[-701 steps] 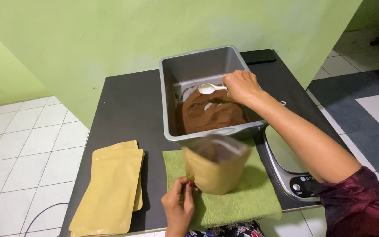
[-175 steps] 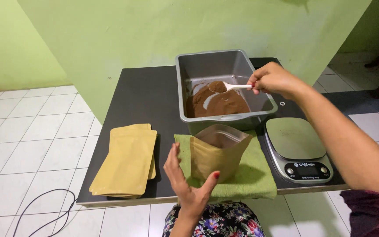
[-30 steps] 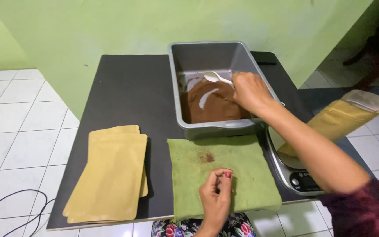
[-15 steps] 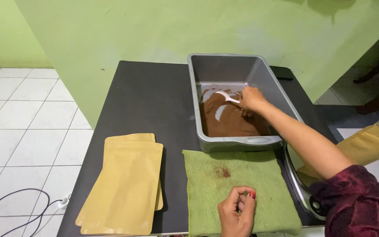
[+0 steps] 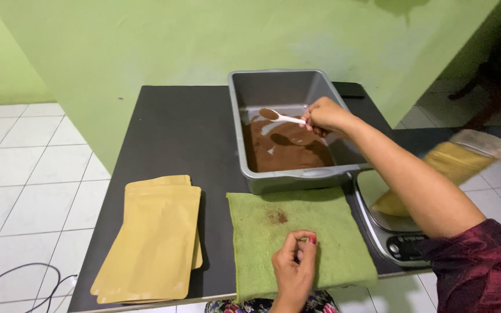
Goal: Scooping coffee grounds from a container into a paper bag and weighing it on a digital scale.
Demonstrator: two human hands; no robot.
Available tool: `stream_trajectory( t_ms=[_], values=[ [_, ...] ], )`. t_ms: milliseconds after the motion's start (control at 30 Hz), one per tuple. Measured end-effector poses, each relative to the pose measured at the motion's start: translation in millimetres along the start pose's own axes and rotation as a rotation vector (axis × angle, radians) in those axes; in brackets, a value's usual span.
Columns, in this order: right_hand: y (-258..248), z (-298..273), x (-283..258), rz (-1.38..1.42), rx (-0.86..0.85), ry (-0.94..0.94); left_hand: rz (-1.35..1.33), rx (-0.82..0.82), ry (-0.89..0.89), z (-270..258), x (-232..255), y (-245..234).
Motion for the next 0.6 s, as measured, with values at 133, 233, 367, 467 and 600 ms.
stream_trajectory(
  t_ms=[133,233,367,467,600],
  values=[
    [-17.3,-41.6,-34.3,0.023,0.019,-0.059,-0.001,-0.042,0.086,1.7,-10.2,4.3],
    [-35.3,-66.5,-52.3,-0.006,0.081,-0.103,0.041,-0.026,0.090,-0.6,1.5,1.5],
    [-66.5,-94.4,-65.9,-0.018,0.120,-0.149,0.091,-0.026,0.059,-2.2,5.1,0.1],
    [-95.5,-117.9,-69.2,-0.034,0.139,-0.180,0.123,-0.030,0.077,-1.0,-1.3,1.4],
    [-134.8,-161.6,-69.1,-0.061,0.147,-0.195,0.175,-0.002,0.089,-1.9,-4.0,0.3]
  ],
)
Point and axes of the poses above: each hand's wrist, its own z-axis towards the middle knuckle, its own y-axis out of the palm, x = y × z, the point moved 3 cm from there along z, towards the middle knuckle, and after that the axes turned 8 degrees about -y, right-handed, at the moved point
